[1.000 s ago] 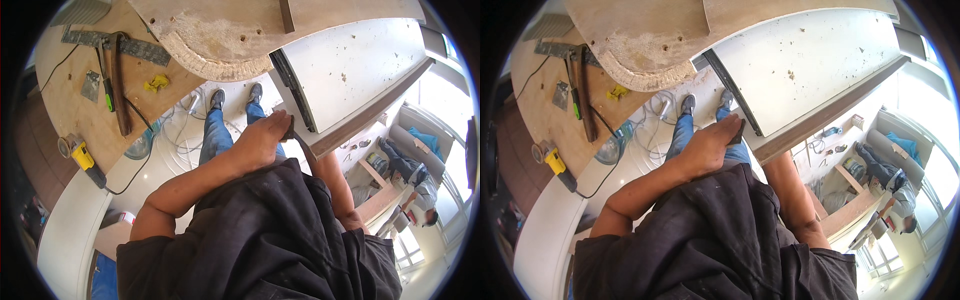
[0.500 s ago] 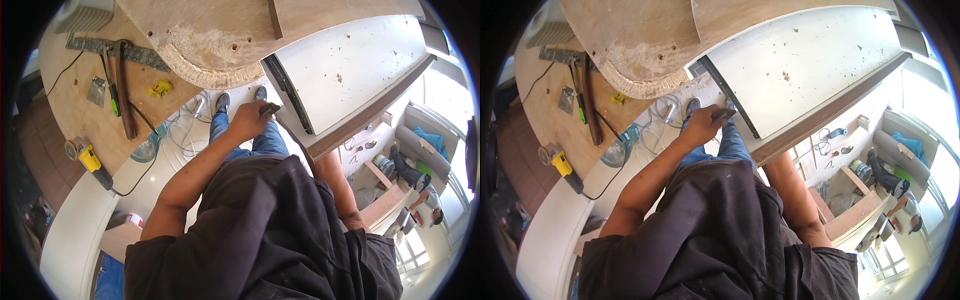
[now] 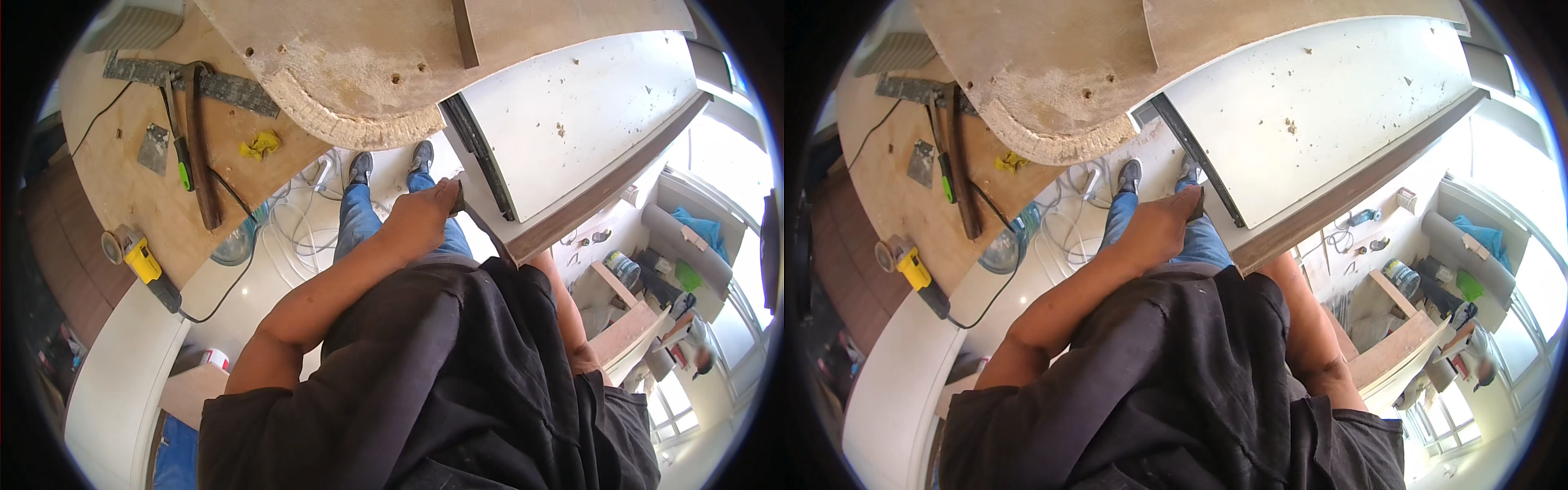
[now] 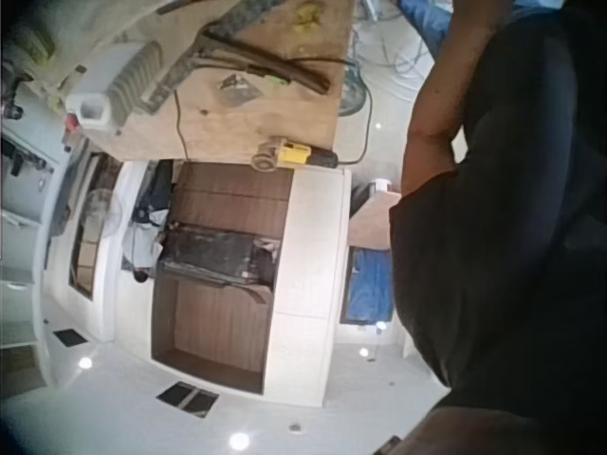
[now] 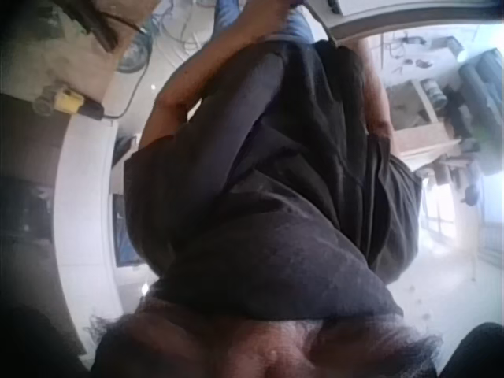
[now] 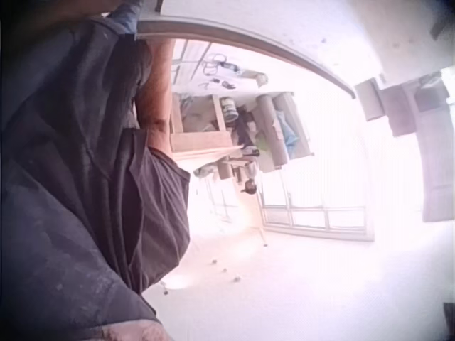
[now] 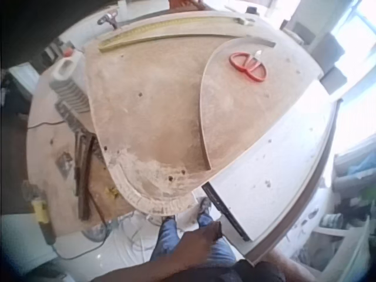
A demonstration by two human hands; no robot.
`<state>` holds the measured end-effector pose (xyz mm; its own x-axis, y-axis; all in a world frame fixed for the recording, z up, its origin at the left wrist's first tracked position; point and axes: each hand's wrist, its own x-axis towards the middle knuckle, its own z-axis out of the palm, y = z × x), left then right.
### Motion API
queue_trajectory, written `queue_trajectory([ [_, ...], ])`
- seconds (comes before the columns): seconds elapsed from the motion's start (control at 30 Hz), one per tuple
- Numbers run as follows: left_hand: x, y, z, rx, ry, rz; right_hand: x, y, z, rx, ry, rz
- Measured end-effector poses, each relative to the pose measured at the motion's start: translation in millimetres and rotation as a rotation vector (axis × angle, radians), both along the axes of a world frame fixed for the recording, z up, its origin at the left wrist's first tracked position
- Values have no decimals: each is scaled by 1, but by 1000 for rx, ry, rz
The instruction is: The person aligns a wooden trim piece along the edge of a white cabinet door and uses a hammer to tap it into place. They repeatedly adjust the trim and tap it with the hammer to secure it.
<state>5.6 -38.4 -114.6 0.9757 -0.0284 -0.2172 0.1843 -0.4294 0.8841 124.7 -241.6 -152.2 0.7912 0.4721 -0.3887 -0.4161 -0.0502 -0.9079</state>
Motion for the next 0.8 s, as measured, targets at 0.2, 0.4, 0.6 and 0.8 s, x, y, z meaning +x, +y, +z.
queue_trajectory([
  [0.2,-4,2,18,23,-106,-4,2,-2,-3,-2,-1,-8],
  [0.4,7,7,23,62,-118,-13,5,-3,-7,10,-6,9],
  [0.6,18,19,-3,82,228,-204,7,0,-7,16,0,20],
  [0.8,-12,12,43,39,-348,18,2,-5,-8,12,14,8],
])
